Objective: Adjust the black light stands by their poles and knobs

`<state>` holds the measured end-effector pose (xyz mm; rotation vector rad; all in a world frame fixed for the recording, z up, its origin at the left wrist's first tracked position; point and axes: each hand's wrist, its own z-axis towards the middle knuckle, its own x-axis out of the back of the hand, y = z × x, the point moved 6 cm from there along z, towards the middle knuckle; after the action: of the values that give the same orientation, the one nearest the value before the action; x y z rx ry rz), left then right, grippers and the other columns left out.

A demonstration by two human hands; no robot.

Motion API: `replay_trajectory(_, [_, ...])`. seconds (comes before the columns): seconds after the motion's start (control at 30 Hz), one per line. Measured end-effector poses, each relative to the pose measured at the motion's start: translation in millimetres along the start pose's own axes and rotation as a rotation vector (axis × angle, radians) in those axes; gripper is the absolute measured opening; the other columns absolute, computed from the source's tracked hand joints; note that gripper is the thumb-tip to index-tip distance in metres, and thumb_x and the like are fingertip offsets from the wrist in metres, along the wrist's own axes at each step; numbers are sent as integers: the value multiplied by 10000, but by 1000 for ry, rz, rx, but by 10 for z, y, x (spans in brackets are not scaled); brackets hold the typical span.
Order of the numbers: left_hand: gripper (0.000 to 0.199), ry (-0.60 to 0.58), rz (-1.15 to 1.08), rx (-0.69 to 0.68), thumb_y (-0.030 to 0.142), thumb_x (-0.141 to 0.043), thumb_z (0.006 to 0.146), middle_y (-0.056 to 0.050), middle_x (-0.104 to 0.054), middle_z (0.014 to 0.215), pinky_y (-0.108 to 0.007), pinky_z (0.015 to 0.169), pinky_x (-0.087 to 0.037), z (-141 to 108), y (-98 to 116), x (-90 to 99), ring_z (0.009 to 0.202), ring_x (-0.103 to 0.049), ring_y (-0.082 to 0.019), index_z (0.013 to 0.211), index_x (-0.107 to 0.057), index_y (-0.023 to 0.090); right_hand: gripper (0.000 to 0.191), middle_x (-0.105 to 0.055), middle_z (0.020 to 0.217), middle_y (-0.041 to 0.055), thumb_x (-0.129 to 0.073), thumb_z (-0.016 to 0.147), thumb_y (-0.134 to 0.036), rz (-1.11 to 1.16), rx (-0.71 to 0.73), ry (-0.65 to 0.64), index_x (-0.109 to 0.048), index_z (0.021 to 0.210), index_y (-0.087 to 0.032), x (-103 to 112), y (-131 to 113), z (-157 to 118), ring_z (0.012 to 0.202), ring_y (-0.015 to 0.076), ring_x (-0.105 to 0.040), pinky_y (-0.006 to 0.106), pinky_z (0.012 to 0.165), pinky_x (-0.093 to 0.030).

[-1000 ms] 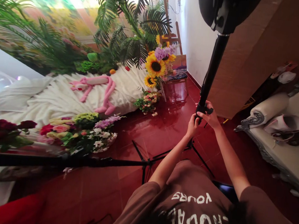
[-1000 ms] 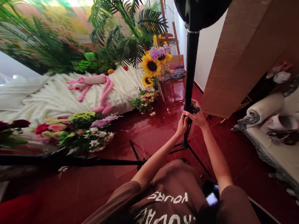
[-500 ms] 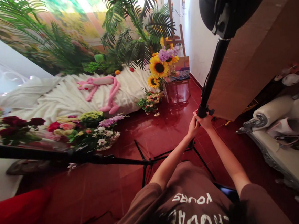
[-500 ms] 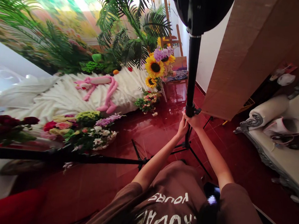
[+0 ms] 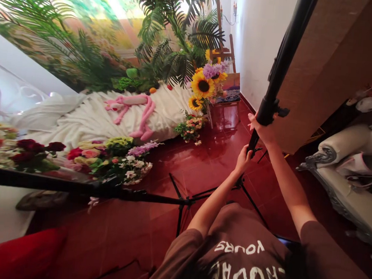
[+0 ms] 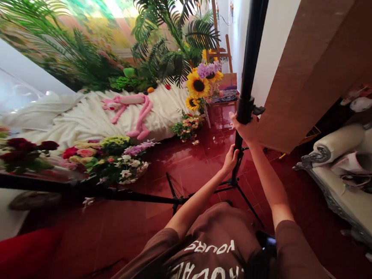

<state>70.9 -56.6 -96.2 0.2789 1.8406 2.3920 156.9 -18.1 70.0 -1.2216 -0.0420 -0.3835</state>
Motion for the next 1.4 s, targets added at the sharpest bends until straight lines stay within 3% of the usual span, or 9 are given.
replay_trajectory(0.13, [429, 29, 8, -29, 502, -437, 955, -80, -688, 976, -308, 824, -516, -4, 30, 20, 820, -638, -157, 1206, -547, 171, 402, -625, 664, -7, -650, 803, -585, -11, 59, 33, -607, 888, -194, 42, -205, 22, 656, 152, -670, 274, 643, -572])
replay_trajectory(0.3, [442, 30, -5, -32, 513, -454, 943, -95, -682, 1044, -321, 843, -514, -7, -20, 16, 853, -644, -164, 1221, -542, 180, 417, -685, 870, 33, -708, 765, -529, -85, 88, -26, -632, 1007, -197, 173, -204, -127, 870, 197, -692, 326, 780, -579])
replay_trajectory(0.47, [466, 19, -31, -37, 532, -443, 940, -115, -673, 1099, -333, 867, -512, -2, -45, 14, 904, -644, -179, 1228, -537, 177, 571, -690, 1093, 61, -839, 631, -363, -244, 66, -225, -620, 1139, -222, 335, 130, -454, 1054, 253, -657, 404, 920, -556])
replay_trajectory(0.67, [449, 2, -41, -64, 512, -454, 940, -132, -654, 1182, -376, 971, -476, 2, -33, 26, 1070, -624, -217, 1231, -545, 182, 290, -695, 1116, 73, -615, 869, -292, -343, -26, -299, -613, 1152, -231, 389, 583, -892, 1002, 217, -674, 418, 963, -518])
replay_trajectory(0.8, [437, -21, -50, -75, 497, -445, 947, -130, -654, 1175, -380, 969, -474, 2, -39, 27, 1079, -621, -219, 1239, -540, 186, 279, -696, 1070, 91, -504, 939, -388, -354, -47, -229, -616, 1125, -211, 316, 788, -955, 982, 226, -666, 418, 950, -511])
replay_trajectory(0.93, [456, -34, -51, -91, 518, -442, 944, -120, -659, 1166, -357, 970, -473, 6, -34, 35, 1081, -621, -210, 1244, -540, 188, 437, -683, 1056, 98, -405, 948, -579, -246, -41, -96, -624, 1057, -217, 282, 1023, -912, 976, 231, -652, 415, 916, -523])
replay_trajectory(1.07, [451, -40, -34, -105, 504, -428, 952, -132, -655, 1182, -364, 991, -462, 11, -25, 44, 1101, -615, -217, 1242, -543, 177, 505, -675, 933, 51, -390, 916, -671, -103, -139, 0, -606, 1071, -241, 300, 1261, -888, 834, 194, -658, 366, 801, -556])
replay_trajectory(1.23, [430, -51, -38, -96, 478, -427, 957, -130, -658, 1171, -364, 989, -464, 15, -55, 40, 1100, -618, -214, 1251, -533, 182, 417, -632, 741, -4, -538, 845, -621, -60, -253, 94, -581, 1009, -241, 303, 1406, -867, 606, 155, -595, 297, 606, -512])
replay_trajectory(1.4, [450, -50, -19, -92, 491, -425, 954, -138, -659, 1168, -378, 994, -462, 18, -78, 39, 1108, -616, -223, 1256, -529, 175, 242, -553, 572, -45, -655, 739, -382, -78, -453, 232, -578, 894, -213, 331, 1550, -783, 461, 122, -462, 255, 480, -396])
